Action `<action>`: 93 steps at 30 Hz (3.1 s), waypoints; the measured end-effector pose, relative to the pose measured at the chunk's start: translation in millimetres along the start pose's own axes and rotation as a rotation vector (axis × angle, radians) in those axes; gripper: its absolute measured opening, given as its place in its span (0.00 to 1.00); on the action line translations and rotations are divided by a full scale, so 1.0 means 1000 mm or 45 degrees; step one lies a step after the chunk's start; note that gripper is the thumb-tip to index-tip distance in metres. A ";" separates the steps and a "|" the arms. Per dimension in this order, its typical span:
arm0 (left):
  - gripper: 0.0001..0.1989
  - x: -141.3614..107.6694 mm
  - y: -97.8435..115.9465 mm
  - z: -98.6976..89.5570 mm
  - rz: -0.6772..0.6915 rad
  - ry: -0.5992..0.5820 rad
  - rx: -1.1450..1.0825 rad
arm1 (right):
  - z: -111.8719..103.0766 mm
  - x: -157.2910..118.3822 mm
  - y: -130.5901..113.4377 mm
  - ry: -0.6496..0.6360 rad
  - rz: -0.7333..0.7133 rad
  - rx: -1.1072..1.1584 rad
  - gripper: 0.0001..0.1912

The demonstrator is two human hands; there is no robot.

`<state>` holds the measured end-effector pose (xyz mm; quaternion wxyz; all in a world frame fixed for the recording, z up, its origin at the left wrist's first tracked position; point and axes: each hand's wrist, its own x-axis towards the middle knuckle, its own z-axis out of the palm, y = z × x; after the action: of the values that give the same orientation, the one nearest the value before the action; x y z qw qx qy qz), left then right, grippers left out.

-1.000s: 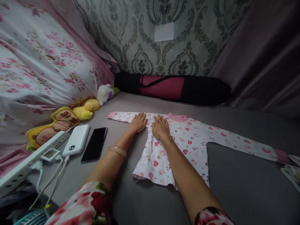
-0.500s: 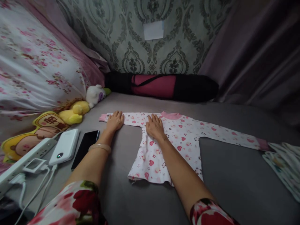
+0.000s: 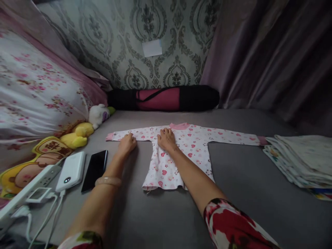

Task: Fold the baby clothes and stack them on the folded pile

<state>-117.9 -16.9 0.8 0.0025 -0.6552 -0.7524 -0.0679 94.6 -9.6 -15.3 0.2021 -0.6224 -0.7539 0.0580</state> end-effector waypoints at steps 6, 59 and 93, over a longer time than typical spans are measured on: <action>0.15 -0.046 0.035 0.008 0.238 -0.053 -0.207 | -0.014 -0.001 0.005 -0.388 -0.058 -0.026 0.29; 0.27 -0.112 0.041 -0.034 0.168 -0.710 -0.947 | -0.074 -0.017 0.137 -0.394 0.098 0.395 0.37; 0.23 -0.128 0.042 -0.056 -0.031 -0.661 -0.986 | -0.124 -0.208 0.131 -0.050 -0.269 0.225 0.20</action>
<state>-63.5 -143.7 48.3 -0.4316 -0.5945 -0.6549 -0.1775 290.9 -201.7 5.5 0.2464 -0.5180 -0.8111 0.1147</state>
